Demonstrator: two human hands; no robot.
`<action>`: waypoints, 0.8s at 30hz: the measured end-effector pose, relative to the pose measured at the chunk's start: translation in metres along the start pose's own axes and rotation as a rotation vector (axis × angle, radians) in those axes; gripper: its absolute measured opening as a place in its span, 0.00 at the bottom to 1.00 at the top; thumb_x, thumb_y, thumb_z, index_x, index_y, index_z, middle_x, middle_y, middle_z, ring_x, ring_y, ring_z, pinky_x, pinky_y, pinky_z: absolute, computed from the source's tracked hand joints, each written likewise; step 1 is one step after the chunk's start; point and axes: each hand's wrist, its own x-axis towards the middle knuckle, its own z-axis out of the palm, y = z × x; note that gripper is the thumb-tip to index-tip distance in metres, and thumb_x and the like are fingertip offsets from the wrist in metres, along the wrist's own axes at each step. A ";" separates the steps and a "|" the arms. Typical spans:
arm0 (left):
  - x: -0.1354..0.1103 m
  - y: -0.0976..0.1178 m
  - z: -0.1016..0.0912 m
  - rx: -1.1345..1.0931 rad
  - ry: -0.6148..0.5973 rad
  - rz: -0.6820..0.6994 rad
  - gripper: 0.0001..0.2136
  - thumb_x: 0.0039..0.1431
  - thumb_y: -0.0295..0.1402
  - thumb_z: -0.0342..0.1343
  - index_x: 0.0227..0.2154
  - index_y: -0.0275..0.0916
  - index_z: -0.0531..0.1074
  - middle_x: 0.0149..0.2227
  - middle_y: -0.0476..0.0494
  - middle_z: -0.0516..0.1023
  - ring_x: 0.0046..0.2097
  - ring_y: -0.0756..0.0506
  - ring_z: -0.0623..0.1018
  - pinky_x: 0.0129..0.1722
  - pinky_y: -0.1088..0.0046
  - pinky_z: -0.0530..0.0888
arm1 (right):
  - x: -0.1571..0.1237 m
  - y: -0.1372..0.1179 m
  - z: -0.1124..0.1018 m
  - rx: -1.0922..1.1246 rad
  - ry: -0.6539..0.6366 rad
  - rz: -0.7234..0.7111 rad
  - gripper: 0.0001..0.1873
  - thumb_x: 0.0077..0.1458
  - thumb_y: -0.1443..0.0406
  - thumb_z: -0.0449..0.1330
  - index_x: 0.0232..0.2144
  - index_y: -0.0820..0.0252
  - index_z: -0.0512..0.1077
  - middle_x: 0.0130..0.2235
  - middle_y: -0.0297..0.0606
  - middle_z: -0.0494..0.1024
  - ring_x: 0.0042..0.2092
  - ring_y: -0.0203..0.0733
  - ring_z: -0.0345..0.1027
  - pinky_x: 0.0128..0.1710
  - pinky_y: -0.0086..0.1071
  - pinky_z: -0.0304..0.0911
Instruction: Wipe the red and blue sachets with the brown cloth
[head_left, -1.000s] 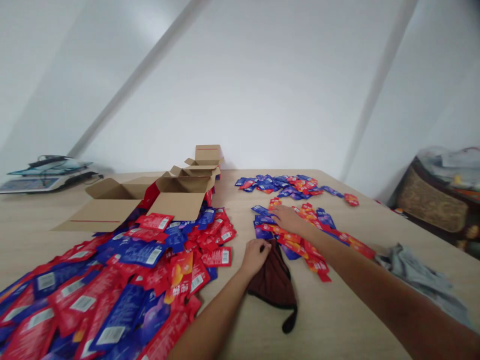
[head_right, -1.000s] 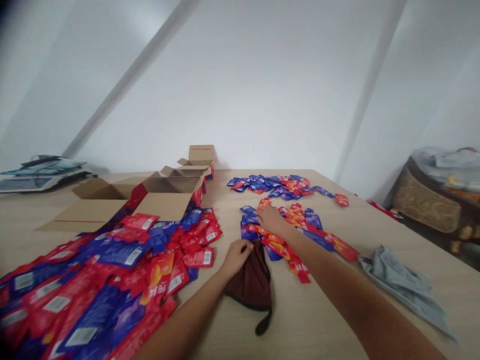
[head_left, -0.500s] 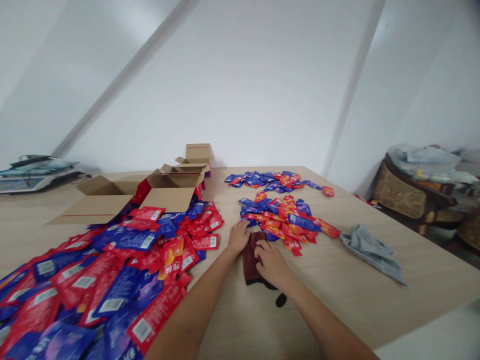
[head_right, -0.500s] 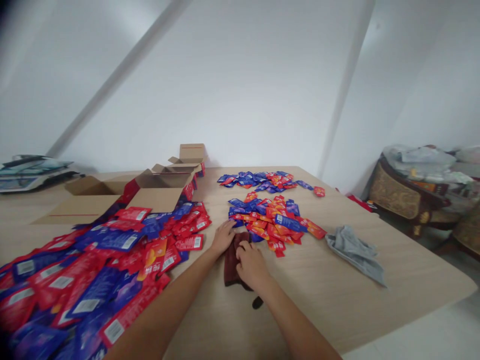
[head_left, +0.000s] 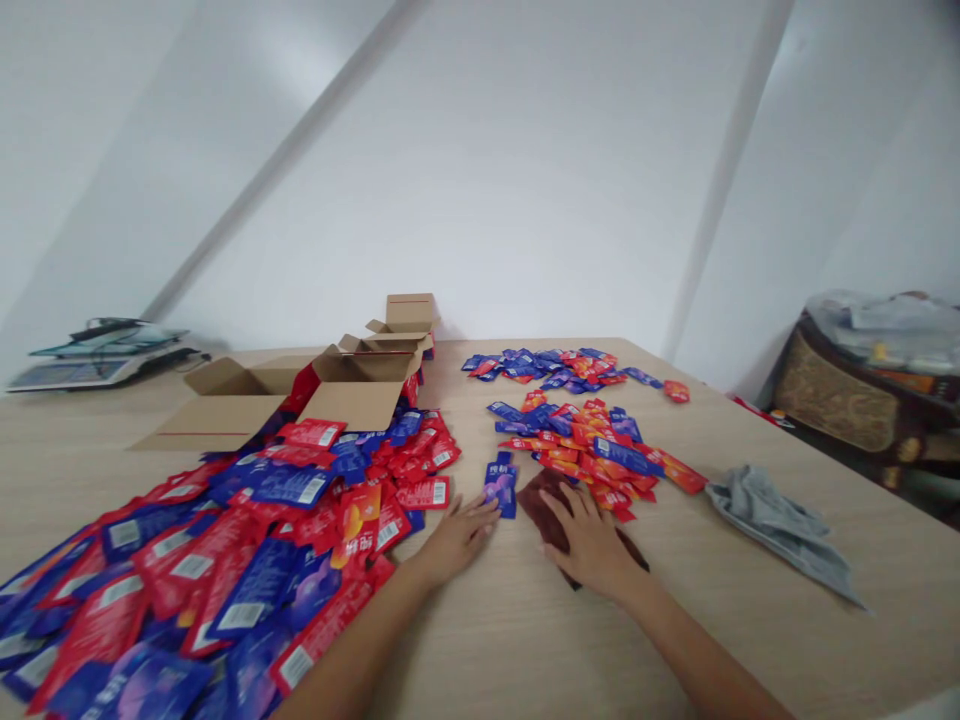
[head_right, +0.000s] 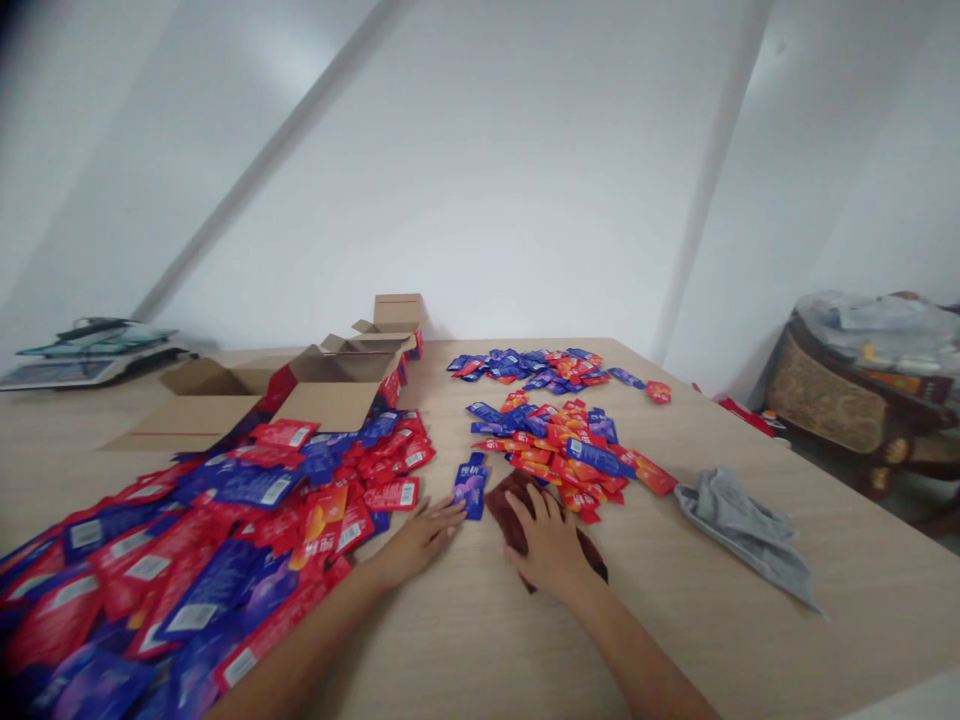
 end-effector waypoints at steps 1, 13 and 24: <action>-0.004 0.002 -0.002 -0.052 0.003 -0.001 0.17 0.62 0.40 0.40 0.50 0.48 0.68 0.55 0.48 0.68 0.60 0.46 0.61 0.60 0.56 0.44 | -0.004 -0.001 0.002 -0.013 -0.008 -0.039 0.29 0.48 0.59 0.56 0.55 0.50 0.60 0.59 0.43 0.56 0.58 0.59 0.48 0.51 0.51 0.49; 0.044 0.017 0.038 0.049 0.373 -0.130 0.31 0.44 0.41 0.60 0.52 0.36 0.61 0.52 0.36 0.64 0.54 0.38 0.63 0.55 0.58 0.59 | 0.060 -0.039 -0.003 0.002 0.010 -0.108 0.29 0.50 0.71 0.50 0.56 0.50 0.60 0.61 0.37 0.54 0.57 0.52 0.49 0.53 0.48 0.49; 0.039 0.014 0.036 0.046 0.384 -0.144 0.24 0.49 0.35 0.58 0.50 0.41 0.64 0.48 0.40 0.63 0.51 0.40 0.63 0.51 0.59 0.63 | 0.058 -0.026 0.011 0.338 -0.160 -0.237 0.23 0.43 0.74 0.48 0.37 0.50 0.76 0.47 0.29 0.74 0.48 0.40 0.62 0.52 0.38 0.53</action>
